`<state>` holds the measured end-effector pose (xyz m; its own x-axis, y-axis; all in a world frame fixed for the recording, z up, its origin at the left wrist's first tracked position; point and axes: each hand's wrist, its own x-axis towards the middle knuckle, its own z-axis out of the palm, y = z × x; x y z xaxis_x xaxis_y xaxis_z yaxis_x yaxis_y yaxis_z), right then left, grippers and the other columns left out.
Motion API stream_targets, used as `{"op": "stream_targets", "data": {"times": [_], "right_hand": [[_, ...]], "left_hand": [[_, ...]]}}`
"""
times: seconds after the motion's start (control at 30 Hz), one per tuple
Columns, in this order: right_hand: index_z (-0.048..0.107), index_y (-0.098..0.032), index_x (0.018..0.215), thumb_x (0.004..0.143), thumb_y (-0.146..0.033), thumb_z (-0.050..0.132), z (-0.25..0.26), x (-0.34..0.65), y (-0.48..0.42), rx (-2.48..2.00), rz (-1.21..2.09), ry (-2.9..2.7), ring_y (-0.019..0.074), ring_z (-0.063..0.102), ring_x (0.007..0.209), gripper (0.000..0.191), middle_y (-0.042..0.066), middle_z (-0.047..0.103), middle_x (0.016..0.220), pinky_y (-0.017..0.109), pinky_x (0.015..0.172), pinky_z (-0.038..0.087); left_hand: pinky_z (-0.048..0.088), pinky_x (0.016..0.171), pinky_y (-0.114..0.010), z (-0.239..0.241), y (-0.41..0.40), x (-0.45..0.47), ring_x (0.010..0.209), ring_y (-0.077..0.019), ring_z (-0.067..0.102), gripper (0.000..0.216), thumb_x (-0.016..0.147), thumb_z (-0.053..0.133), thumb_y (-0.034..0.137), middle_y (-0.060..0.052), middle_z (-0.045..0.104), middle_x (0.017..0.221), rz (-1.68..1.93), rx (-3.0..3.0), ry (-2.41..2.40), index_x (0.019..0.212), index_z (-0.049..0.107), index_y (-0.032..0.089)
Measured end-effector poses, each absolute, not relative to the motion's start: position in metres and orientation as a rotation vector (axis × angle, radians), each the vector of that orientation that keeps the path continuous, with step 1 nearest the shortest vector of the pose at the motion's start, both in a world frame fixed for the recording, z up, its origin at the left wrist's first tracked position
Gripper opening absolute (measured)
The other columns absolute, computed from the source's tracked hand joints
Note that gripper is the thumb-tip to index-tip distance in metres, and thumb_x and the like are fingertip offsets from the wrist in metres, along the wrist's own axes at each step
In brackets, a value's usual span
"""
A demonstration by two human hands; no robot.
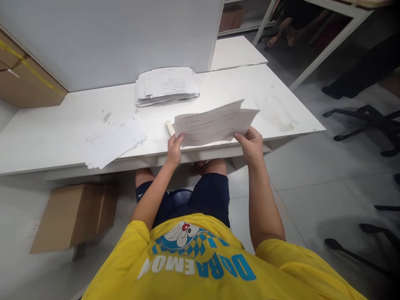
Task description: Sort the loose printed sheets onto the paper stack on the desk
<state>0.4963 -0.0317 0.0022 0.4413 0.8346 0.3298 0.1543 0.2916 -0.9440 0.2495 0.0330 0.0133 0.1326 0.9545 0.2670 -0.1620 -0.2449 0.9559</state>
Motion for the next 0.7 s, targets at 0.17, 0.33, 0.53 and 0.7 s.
{"op": "stream_targets", "data": {"times": [0.17, 0.33, 0.53, 0.7], "right_hand": [[0.062, -0.024, 0.109, 0.071, -0.053, 0.075, -0.004, 0.521, -0.014, -1.190, 0.501, -1.032, 0.0249, 0.061, 0.112, 0.049, 0.007, 0.067, 0.111, 0.041, 0.100, 0.048], [0.056, -0.023, 0.110, 0.069, -0.059, 0.071, -0.031, 0.531, -0.005, -1.283, 0.524, -0.920, 0.0237, 0.058, 0.113, 0.056, 0.007, 0.063, 0.113, 0.041, 0.103, 0.045], [0.049, -0.026, 0.117, 0.070, -0.060, 0.070, -0.033, 0.533, 0.002, -1.277, 0.475, -0.890, 0.0229, 0.056, 0.115, 0.061, 0.006, 0.059, 0.116, 0.041, 0.104, 0.043], [0.049, -0.026, 0.120, 0.076, -0.057, 0.064, -0.021, 0.528, 0.008, -1.293, 0.492, -0.901, 0.0235, 0.055, 0.118, 0.056, 0.007, 0.057, 0.119, 0.041, 0.103, 0.043]], "left_hand": [[0.044, 0.112, -0.041, 0.010, 0.039, 0.289, 0.126, -0.0282, 0.059, 0.067, 0.085, 0.047, 0.078, -0.011, 0.072, 0.113, 1.398, 1.491, 0.831, 0.106, 0.068, 0.019], [0.048, 0.105, -0.039, -0.003, 0.061, 0.313, 0.117, -0.0260, 0.063, 0.063, 0.078, 0.065, 0.071, -0.009, 0.069, 0.115, 1.302, 1.586, 0.852, 0.115, 0.063, 0.020], [0.054, 0.092, -0.038, 0.004, 0.077, 0.308, 0.095, -0.0241, 0.069, 0.043, 0.080, 0.069, 0.059, -0.005, 0.071, 0.093, 1.156, 1.691, 0.880, 0.100, 0.067, 0.020], [0.051, 0.098, -0.038, 0.006, 0.082, 0.303, 0.108, -0.0257, 0.067, 0.049, 0.081, 0.069, 0.058, -0.010, 0.072, 0.110, 1.283, 1.625, 0.844, 0.109, 0.066, 0.018]]}}
